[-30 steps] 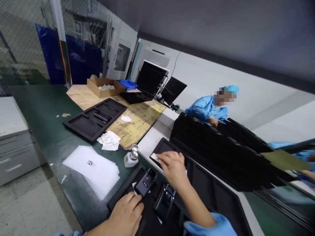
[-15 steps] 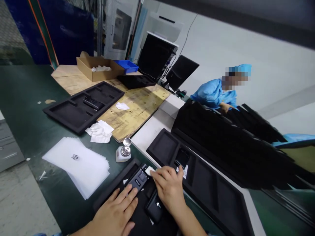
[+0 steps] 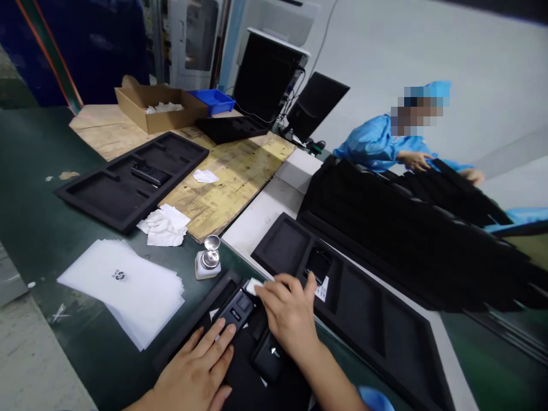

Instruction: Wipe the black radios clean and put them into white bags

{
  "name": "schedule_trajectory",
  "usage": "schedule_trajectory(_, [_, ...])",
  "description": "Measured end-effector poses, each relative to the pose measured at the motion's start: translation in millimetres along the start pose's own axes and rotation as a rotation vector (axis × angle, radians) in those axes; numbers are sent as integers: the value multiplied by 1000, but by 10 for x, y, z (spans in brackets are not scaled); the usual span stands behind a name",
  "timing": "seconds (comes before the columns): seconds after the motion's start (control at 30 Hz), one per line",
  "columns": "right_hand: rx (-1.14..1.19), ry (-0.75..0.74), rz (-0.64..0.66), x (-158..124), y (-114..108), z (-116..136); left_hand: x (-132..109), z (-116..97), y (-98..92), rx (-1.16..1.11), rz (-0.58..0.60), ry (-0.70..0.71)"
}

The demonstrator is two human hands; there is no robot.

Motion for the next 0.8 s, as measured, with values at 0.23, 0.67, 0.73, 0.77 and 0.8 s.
schedule_trajectory(0.23, [22,-2,95,292,143,26,-23,0,6,-49,-3,-18])
schedule_trajectory(0.67, [-47,-49,78,-154,-210,-139,7,-16,-58,-71,22,-22])
schedule_trajectory(0.73, [-47,-15,41,-18,-160,-42,7,-26,-73,-50,42,-23])
schedule_trajectory(0.77, [-50,-15,48,53,-99,31,7,-27,-79,-46,52,-28])
schedule_trajectory(0.8, [-53,-26,68,111,-28,108,8,-27,-84,-45,60,-36])
Point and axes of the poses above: each hand's wrist, its own x-axis towards the middle knuckle, its own y-axis out of the palm, z = x × y, the point moved 6 cm from there along x, towards the middle knuckle, and after that the axes turned 8 degrees about y, right-handed, at the moved point
